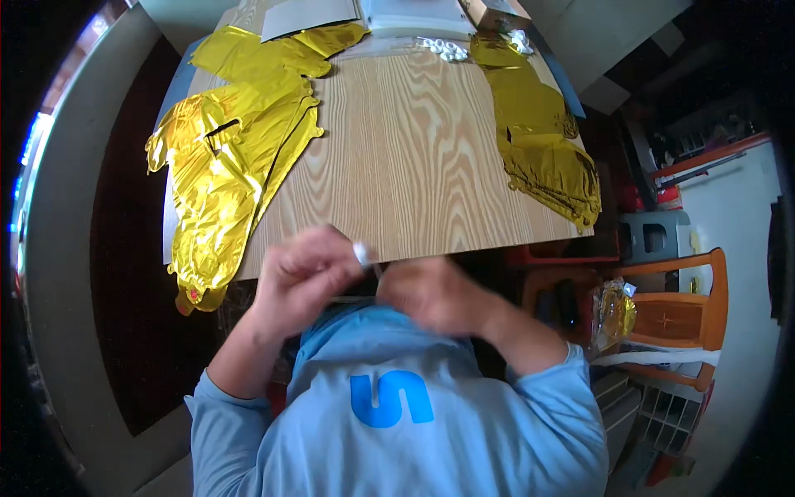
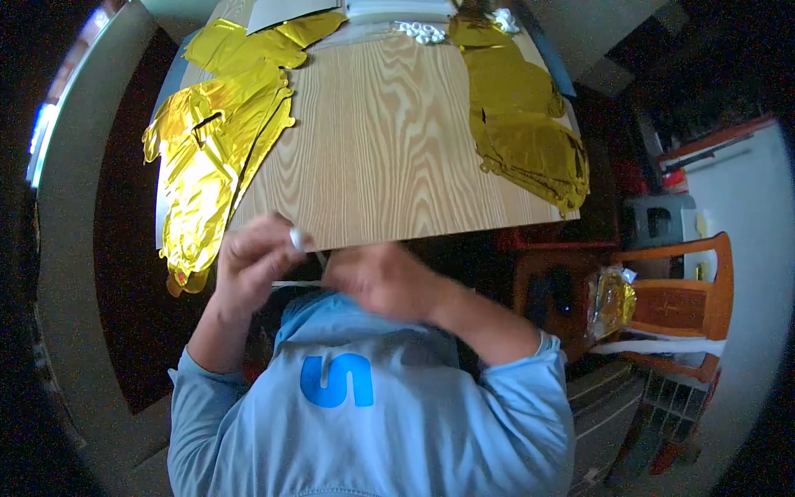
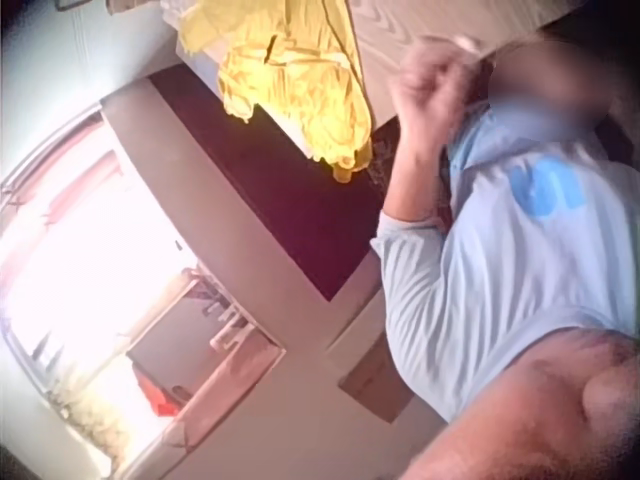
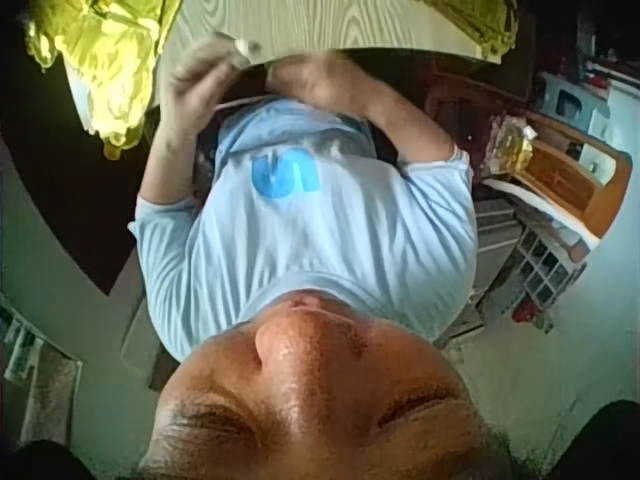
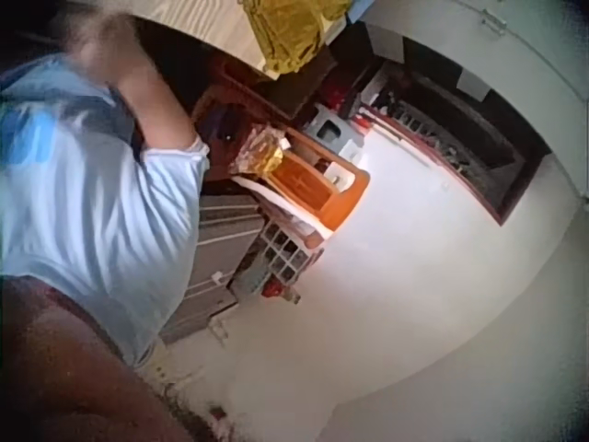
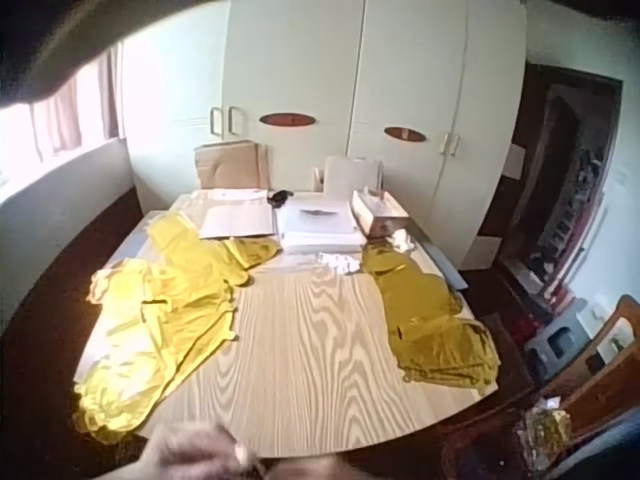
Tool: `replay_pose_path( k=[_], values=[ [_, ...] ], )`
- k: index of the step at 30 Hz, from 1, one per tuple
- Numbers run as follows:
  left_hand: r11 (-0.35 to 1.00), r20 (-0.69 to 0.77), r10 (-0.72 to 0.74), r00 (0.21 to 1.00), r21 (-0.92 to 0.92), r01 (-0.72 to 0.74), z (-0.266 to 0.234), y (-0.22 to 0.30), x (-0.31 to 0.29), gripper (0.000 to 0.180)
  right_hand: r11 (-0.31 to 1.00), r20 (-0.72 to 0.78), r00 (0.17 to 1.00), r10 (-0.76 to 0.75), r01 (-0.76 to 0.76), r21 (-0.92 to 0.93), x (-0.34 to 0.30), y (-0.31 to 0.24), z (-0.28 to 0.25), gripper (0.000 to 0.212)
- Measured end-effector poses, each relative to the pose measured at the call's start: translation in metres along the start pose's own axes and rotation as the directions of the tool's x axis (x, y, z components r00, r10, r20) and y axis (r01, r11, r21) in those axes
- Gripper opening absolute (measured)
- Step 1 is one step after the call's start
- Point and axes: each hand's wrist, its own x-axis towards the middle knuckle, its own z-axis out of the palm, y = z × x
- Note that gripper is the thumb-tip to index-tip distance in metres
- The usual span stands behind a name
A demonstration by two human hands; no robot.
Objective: Manual assembly of small white components with string attached.
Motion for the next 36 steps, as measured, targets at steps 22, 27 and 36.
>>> replay_pose_path(
  k=[22, 27, 36],
  values=[
    [0.944, 0.159, 0.16, 0.974, 0.265, -0.198, 0.003, -0.019, -0.011, 0.012, 0.978, -0.043, 0.985, 0.167, -0.16, 0.133, 0.009, -0.024, -0.014, 0.014],
    [0.999, -0.083, 0.032, 0.996, 0.043, -0.029, 0.007, -0.006, -0.012, 0.01, 0.98, -0.057, 0.982, 0.178, -0.171, 0.103, 0.004, -0.006, 0.002, 0.017],
    [0.99, 0.317, 0.079, 0.945, 0.084, -0.111, 0.008, -0.008, -0.008, 0.01, 0.984, -0.097, 0.983, 0.154, -0.144, 0.102, 0.01, -0.004, -0.006, 0.015]
  ],
)
